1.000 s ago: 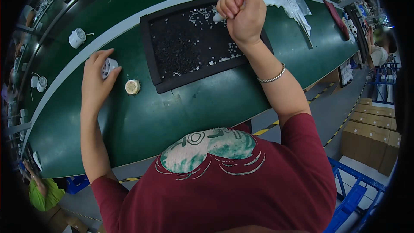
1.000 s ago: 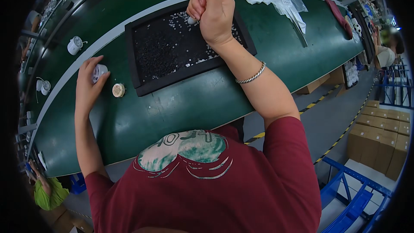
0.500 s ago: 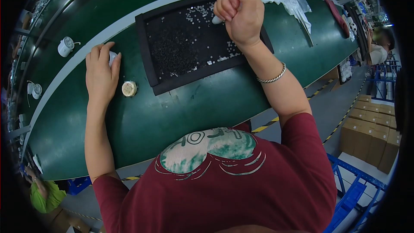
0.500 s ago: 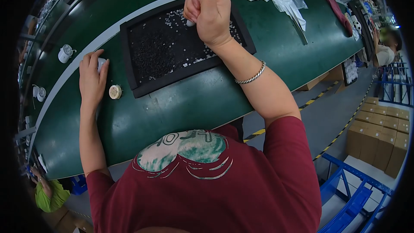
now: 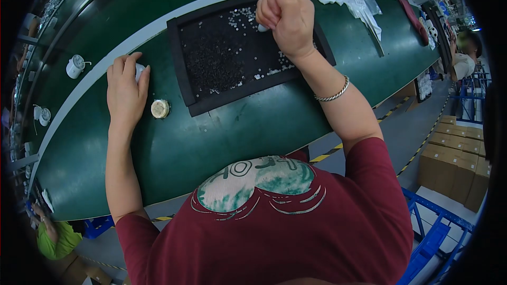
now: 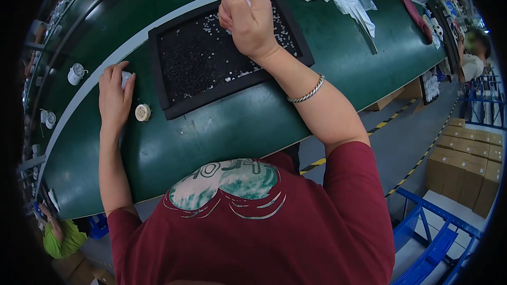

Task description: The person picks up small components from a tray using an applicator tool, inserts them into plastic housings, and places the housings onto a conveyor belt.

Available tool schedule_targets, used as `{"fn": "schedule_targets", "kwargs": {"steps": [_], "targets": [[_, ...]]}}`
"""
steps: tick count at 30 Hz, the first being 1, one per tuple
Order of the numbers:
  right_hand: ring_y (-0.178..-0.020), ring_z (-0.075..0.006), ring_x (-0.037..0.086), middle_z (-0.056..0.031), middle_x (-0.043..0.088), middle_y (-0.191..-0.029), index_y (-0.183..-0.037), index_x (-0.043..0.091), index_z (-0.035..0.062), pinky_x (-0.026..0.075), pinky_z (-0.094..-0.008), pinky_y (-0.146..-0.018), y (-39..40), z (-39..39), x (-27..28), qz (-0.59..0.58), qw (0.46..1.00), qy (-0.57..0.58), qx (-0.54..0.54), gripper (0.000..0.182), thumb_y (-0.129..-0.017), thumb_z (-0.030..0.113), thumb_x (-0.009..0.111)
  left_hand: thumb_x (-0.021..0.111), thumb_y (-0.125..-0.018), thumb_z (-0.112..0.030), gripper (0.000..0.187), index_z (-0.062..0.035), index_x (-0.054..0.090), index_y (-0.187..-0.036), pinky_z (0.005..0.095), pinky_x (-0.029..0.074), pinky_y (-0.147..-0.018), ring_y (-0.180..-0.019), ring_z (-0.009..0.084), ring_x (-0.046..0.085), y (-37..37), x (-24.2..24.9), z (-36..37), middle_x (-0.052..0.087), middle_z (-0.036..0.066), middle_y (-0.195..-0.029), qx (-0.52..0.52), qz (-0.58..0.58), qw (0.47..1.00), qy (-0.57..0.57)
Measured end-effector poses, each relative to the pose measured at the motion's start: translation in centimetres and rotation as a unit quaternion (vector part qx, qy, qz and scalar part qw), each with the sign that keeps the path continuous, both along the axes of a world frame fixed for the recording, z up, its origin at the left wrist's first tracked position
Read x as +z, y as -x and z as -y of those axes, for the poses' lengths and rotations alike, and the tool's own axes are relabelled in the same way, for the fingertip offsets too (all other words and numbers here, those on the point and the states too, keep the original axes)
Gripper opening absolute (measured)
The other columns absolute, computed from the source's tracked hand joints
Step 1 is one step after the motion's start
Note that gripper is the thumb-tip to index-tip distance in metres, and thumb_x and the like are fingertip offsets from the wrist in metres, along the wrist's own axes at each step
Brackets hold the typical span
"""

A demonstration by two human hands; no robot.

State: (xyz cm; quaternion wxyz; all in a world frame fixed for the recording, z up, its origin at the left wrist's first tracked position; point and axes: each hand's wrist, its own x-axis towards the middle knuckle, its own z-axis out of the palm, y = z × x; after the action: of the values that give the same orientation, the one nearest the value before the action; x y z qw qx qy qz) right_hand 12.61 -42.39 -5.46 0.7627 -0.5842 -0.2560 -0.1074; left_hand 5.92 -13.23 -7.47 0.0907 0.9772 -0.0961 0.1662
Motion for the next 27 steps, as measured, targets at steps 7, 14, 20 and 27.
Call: {"fn": "schedule_targets", "kwargs": {"steps": [7,14,20,27], "targets": [[-0.044,-0.011,0.027,-0.0027,0.031,-0.051,-0.064,0.031,0.0075,0.028,-0.0267,-0.045,-0.3,1.6,0.0,-0.008,0.998,-0.069,0.007,0.037,-0.097,0.026,0.031,0.061,-0.084,-0.017,0.031,-0.0062,0.057,-0.113,0.0365,0.046,-0.079,-0.095,0.0272,0.051,-0.4,0.0,0.5,0.053,0.009,-0.103,-0.001,-0.006,1.0,-0.002],[-0.044,-0.0108,0.027,-0.0025,0.03,-0.051,-0.064,0.031,0.0076,0.028,-0.0266,-0.044,-0.6,1.7,-0.5,-0.015,0.997,-0.064,0.028,0.038,-0.097,0.027,0.032,0.061,-0.084,-0.016,0.031,-0.0057,0.057,-0.113,0.0363,0.046,-0.078,-0.094,0.0269,0.051,-0.5,-0.1,0.7,0.053,0.009,-0.103,-0.005,-0.009,1.0,0.0],[-0.044,-0.0109,0.027,-0.0027,0.03,-0.051,-0.063,0.031,0.0074,0.028,-0.0264,-0.044,-0.3,0.9,-0.5,-0.017,0.999,-0.041,0.032,0.039,-0.097,0.027,0.033,0.063,-0.083,-0.018,0.033,-0.0055,0.056,-0.113,0.0371,0.044,-0.081,-0.094,0.0269,0.051,-0.3,0.1,0.1,0.053,0.009,-0.103,-0.01,-0.009,1.0,0.001],[-0.045,-0.0094,0.03,-0.0009,0.03,-0.051,-0.063,0.032,0.007,0.03,-0.0261,-0.044,-0.9,1.7,0.3,-0.123,0.981,-0.143,0.036,0.035,-0.094,0.021,0.038,0.07,-0.078,-0.023,0.045,-0.0148,0.059,-0.12,0.0362,0.038,-0.084,-0.097,0.0248,0.049,0.1,3.2,0.9,0.056,0.006,-0.109,-0.027,0.134,0.991,0.007]]}}
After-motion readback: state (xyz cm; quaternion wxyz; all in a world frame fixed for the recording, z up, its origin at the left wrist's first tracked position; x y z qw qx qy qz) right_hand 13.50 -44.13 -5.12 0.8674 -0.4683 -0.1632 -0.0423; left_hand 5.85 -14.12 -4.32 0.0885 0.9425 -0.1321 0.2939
